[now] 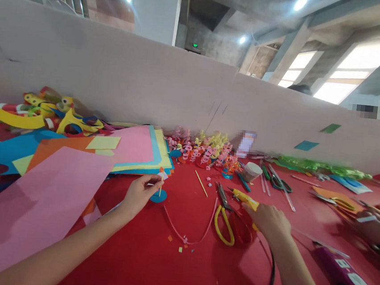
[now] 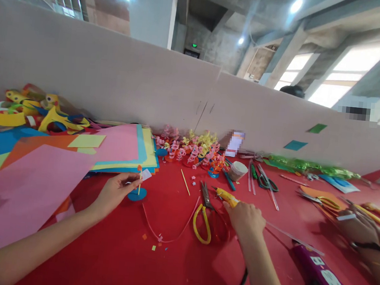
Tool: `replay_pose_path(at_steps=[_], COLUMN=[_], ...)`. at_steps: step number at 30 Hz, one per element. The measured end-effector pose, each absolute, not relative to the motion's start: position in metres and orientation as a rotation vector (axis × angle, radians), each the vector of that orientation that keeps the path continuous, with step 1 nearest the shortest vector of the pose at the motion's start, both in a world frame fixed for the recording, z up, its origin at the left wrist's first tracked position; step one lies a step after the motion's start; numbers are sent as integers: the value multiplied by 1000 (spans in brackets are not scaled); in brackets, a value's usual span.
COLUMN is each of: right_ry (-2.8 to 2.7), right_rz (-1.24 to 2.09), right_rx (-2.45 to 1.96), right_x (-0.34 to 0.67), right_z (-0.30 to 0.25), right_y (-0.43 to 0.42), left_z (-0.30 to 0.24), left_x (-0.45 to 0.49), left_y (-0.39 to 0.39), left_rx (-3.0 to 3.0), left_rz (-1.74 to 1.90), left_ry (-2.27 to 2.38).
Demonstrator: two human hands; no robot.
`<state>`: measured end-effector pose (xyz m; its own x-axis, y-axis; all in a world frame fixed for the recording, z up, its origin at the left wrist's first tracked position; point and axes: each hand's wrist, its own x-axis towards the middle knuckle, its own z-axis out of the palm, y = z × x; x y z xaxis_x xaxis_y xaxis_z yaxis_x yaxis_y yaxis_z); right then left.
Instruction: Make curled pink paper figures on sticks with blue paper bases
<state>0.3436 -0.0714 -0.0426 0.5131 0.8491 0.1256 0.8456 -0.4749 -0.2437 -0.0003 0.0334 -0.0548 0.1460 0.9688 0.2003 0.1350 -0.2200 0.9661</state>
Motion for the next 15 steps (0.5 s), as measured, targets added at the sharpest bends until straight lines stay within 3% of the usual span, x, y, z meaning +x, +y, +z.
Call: replay_pose_path(at_steps=[2,6,8,15], right_ry=[-1551,-1997,-2108,-1927], right_rz=[-49,453,416,443], right_rx=[-2494,-1906,-1781,-1811], right_x=[300,196,159,167], right_z=[-22,-12,-23,-38], right_y=[-67,-56,-54,-35], left_z=[-53,-53,-54,-60], left_x=[-2,-4,-5,-6], left_y=[29,15,10,9], left_rx=[1541,1553,1573,1519], left_rz=[1160,1124,1119,1105], left_ry=[1109,1127,1138,1073])
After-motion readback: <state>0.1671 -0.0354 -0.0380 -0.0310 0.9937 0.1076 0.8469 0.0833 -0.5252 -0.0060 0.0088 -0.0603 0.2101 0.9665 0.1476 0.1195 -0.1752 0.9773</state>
